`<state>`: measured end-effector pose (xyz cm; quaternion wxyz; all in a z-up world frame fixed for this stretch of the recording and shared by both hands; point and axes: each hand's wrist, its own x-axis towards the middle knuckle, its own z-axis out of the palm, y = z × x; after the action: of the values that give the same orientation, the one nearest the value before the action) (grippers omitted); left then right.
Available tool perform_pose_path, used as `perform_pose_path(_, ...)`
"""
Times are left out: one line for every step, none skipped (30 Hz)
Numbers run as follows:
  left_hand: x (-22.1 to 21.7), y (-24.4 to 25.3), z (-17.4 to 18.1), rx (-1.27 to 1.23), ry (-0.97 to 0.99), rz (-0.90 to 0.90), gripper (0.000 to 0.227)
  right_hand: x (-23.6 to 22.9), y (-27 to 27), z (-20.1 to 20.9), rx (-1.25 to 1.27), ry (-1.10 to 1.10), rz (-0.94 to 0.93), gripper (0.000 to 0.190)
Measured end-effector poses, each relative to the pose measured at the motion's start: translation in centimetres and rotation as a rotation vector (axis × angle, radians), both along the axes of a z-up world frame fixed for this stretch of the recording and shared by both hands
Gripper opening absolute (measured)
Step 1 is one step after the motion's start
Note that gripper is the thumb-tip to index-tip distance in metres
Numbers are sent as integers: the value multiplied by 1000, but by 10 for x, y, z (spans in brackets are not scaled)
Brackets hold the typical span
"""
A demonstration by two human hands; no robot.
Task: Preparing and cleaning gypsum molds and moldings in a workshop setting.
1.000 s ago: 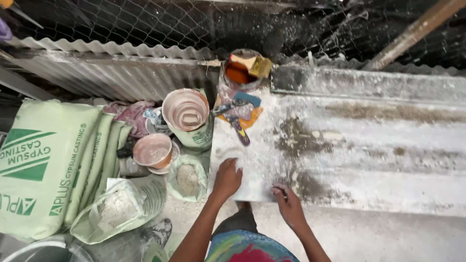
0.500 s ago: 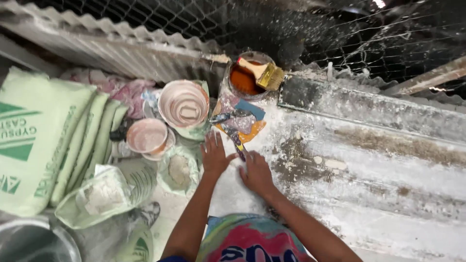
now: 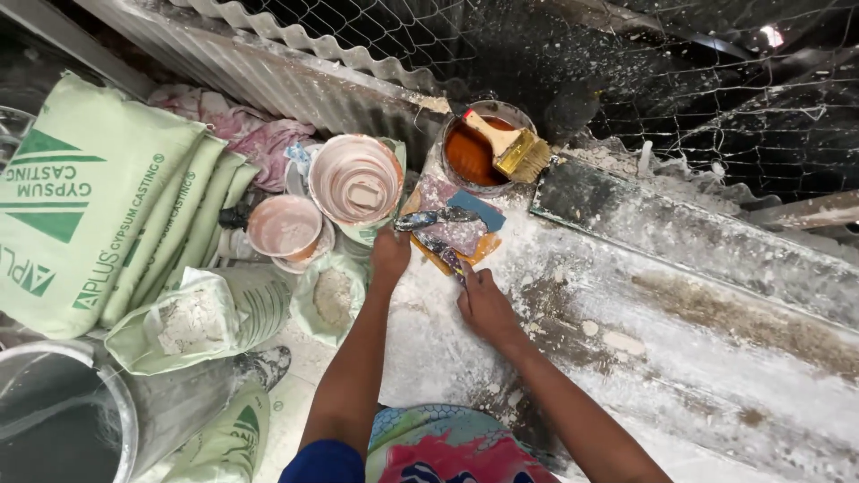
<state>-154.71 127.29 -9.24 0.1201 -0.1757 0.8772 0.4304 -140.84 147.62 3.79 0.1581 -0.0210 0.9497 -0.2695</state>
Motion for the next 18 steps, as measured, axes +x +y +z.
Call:
perform_pose_path(-5, -2, 1, -2, -2, -5, 50, -2, 1, 1, -2, -2, -5, 66)
perform_pose_path(-10, -2, 3, 9, 68, -4, 46, -3, 3, 3, 16, 6, 7, 65)
perform_pose_path(-15, -3, 4, 20, 139, -3, 43, -5, 4, 5, 35, 14, 19, 64)
perform_pose_path(-18, -10, -12, 22, 141, -9, 43, -5, 6, 5, 36, 17, 13, 64)
perform_pose_path(-21, -17, -28, 42, 121, 65, 47, -5, 7, 5, 31, 22, 20, 62)
perform_pose_path(-27, -21, -44, 66, 103, 137, 51, -8, 9, 6, 31, 32, 25, 60)
perform_pose_path(-26, -20, -11, 71, 108, 130, 51, -10, 10, 13, 36, 38, 18, 60)
perform_pose_path(-20, -21, 21, 162, 73, 190, 55, -10, 10, 21, 13, 10, 23, 60)
perform_pose_path(-13, -23, 53, 252, 37, 250, 59, -9, 9, 28, -9, -17, 29, 60)
perform_pose_path(-9, -26, 50, 253, 36, 253, 59, -10, 10, 33, -7, -18, 32, 60)
perform_pose_path(-5, -30, 47, 508, 60, 356, 54, -11, 9, 39, -6, -44, 43, 60)
perform_pose_path(-3, -33, 45, 766, 87, 456, 51, -14, 10, 45, -2, -68, 55, 60)
perform_pose_path(-2, -45, 53, 770, 89, 458, 51, -18, 10, 38, 2, -66, 57, 60)
perform_pose_path(3, -56, 59, 687, 151, 453, 45, -18, 10, 31, 14, -70, 63, 61)
perform_pose_path(9, -66, 65, 604, 212, 446, 41, -18, 11, 22, 26, -74, 70, 61)
perform_pose_path(19, -81, 64, 602, 208, 452, 41, -18, 9, 24, 25, -79, 74, 61)
perform_pose_path(30, -95, 64, 531, 298, 488, 35, -18, 6, 26, 39, -80, 84, 61)
perform_pose_path(42, -111, 64, 454, 387, 522, 29, -18, 3, 27, 50, -79, 93, 61)
